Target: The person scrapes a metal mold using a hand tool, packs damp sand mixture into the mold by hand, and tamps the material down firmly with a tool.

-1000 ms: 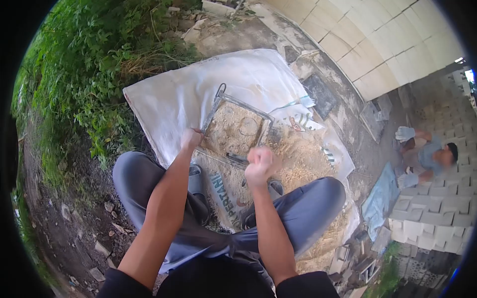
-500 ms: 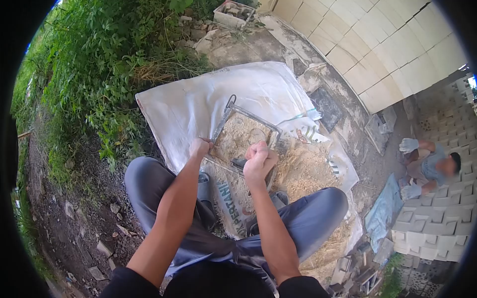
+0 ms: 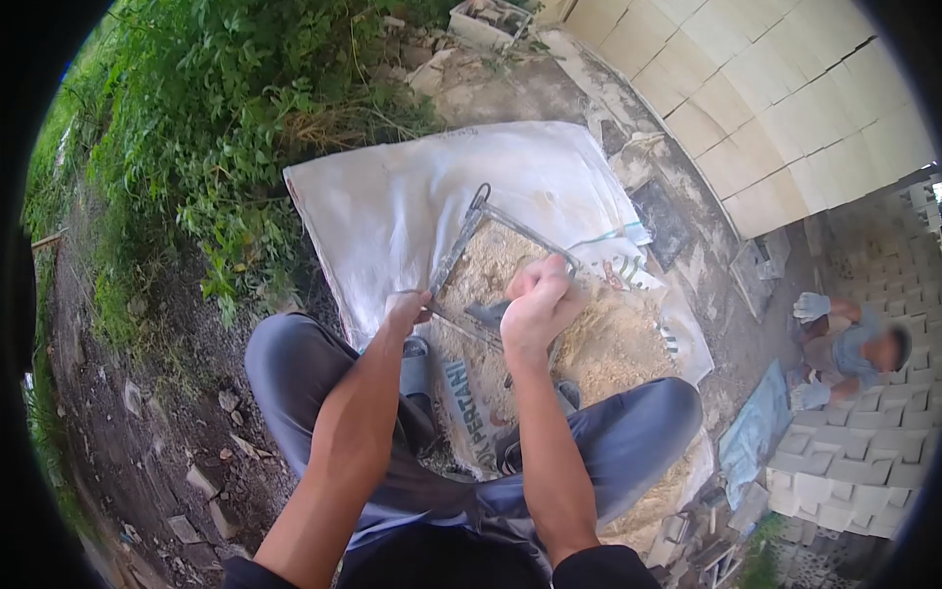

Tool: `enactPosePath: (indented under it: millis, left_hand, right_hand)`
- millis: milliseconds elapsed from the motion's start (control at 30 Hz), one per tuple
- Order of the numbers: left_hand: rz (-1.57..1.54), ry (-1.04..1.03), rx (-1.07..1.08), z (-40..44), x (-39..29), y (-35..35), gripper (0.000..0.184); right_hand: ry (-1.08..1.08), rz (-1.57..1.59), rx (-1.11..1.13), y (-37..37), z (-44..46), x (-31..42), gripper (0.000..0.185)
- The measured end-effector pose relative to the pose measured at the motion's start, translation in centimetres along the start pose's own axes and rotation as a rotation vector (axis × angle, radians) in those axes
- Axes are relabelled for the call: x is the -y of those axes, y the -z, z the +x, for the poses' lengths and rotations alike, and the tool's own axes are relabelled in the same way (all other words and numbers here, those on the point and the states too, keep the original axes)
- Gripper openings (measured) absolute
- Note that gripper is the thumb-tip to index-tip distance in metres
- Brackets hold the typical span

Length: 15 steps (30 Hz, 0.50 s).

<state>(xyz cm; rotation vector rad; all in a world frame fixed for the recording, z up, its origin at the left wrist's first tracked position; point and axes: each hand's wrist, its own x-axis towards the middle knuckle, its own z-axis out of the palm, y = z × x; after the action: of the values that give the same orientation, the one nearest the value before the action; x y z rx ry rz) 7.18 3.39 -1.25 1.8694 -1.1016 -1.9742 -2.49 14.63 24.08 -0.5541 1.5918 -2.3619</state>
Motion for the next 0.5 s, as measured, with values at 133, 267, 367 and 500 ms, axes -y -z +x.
enactPosePath:
  millis: [133, 267, 367, 500]
  left_hand:
    - [-0.066, 0.01, 0.072, 3.2, 1.8, -0.8, 0.016]
    - [-0.151, 0.07, 0.013, 1.3, 0.6, -0.8, 0.014]
    - [-0.066, 0.006, 0.07, 3.8, 1.9, 0.0, 0.013]
    - [0.194, -0.043, -0.027, 0.0, 0.2, 0.9, 0.013]
  right_hand:
    - [0.11, -0.141, 0.053, 1.4, -1.2, -7.4, 0.042]
    - [0.01, -0.006, 0.074, 0.2, -0.3, -5.6, 0.042]
    - [-0.053, 0.033, 0.079, -0.9, 0.8, -1.7, 0.046]
    - [0.047, 0.026, 0.121, 0.2, -1.0, -6.5, 0.044]
